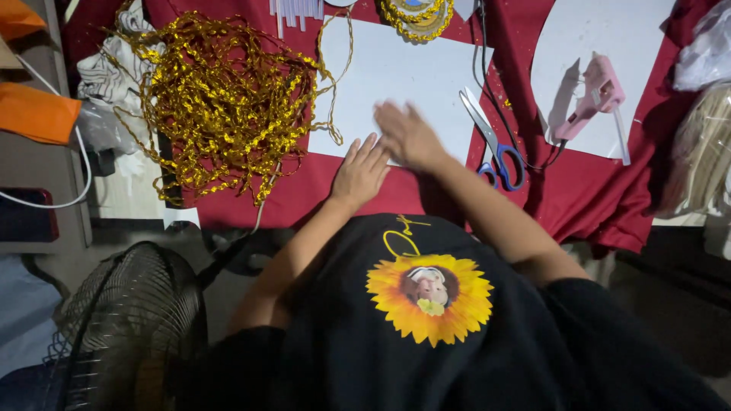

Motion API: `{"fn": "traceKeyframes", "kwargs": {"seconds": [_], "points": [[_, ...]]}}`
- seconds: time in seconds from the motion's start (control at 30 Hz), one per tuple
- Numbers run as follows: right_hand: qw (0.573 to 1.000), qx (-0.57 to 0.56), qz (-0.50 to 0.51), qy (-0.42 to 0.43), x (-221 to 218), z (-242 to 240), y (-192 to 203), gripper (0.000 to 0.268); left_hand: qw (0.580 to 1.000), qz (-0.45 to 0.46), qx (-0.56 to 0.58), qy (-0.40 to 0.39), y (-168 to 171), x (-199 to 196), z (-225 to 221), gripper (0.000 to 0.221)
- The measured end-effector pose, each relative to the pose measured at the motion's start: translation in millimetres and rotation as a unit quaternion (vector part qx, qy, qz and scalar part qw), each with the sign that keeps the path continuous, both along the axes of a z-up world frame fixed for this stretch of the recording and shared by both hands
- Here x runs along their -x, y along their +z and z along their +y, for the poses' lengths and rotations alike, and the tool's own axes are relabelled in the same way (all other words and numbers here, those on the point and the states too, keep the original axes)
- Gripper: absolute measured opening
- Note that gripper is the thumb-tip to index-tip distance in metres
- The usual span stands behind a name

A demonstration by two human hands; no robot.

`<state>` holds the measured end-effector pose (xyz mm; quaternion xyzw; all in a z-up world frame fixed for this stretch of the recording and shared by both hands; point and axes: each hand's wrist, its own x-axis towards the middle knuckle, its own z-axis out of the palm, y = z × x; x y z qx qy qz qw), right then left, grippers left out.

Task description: Cutting and glueing gold decorative trim around a circular printed medallion to create an ornament.

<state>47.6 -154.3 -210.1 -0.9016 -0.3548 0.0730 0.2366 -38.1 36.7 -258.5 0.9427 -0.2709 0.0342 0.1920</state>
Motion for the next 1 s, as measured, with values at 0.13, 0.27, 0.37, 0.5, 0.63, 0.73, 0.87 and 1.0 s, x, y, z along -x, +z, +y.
{"fn": "traceKeyframes", "kwargs": {"seconds": [0.13,0.27,0.37,0.5,0.63,0.73,0.87,1.0], "points": [[0.992,0.044,-0.028,-0.113,-41,-32,-25,0.057,0.999,-0.033,0.028,0.015,11,2,0,0.046],[0.959,0.038,-0.101,-0.261,-44,-27,-34,0.063,0.999,-0.020,0.026,0.017,15,0,1,0.046],[0.980,0.041,-0.104,-0.165,-11,-4,-52,0.042,0.999,0.030,-0.034,-0.002,13,-2,1,0.040],[0.999,-0.031,-0.026,-0.025,-1,9,-10,0.041,1.000,0.000,-0.016,0.011,7,1,0,0.037],[0.985,0.018,-0.052,-0.166,-32,-17,0,0.043,0.999,-0.030,0.018,0.015,16,-3,2,0.045],[0.974,0.054,-0.107,-0.192,-37,-22,-11,0.042,0.999,-0.025,0.012,0.019,15,-1,0,0.044],[0.955,0.036,-0.118,-0.270,-47,-21,-26,0.038,1.000,-0.016,0.005,0.017,15,3,0,0.045],[0.958,-0.035,-0.117,-0.259,-56,-23,-20,0.021,1.000,-0.019,0.004,0.021,14,2,0,0.045]]}}
